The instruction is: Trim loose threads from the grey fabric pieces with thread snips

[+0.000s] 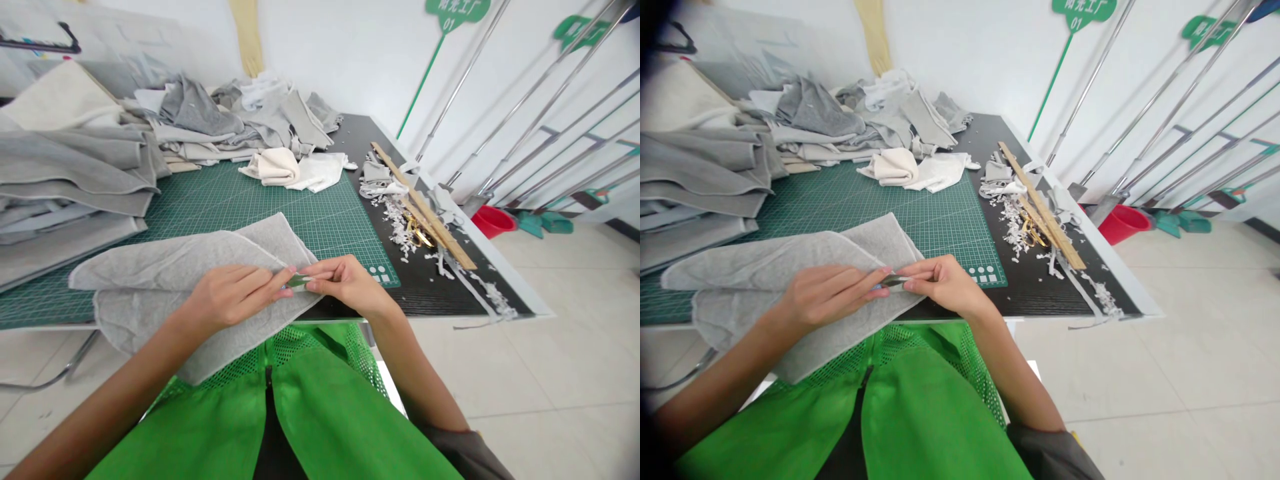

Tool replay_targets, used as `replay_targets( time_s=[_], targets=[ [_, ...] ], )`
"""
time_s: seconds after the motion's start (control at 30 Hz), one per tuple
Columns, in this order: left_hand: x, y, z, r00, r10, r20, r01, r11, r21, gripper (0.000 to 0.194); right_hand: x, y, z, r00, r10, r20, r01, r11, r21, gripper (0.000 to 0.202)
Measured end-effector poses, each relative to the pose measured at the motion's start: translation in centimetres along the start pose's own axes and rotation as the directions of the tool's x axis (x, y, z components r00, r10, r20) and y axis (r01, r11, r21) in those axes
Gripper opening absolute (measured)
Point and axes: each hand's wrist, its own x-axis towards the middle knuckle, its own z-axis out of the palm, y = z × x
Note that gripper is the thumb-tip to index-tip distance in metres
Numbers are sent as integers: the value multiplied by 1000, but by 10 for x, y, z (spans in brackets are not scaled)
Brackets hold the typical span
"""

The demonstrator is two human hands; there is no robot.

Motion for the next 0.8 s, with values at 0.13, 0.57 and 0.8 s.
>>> replay_targets(
  time_s=[0.13,0.57,0.8],
  targets=[
    [0,0,-1,1000,30,-8,-30,1000,8,56,-1,0,0,1000,23,-13,-23,999,23,35],
    [5,1,0,1000,-16,19,16,1000,-13,38,1,1,0,1000,-6,6,6,1000,12,32],
    [8,4,6,986,-165,8,164,979,-121,27,1,2,1,999,-1,-51,0,1000,-7,33]
  ],
)
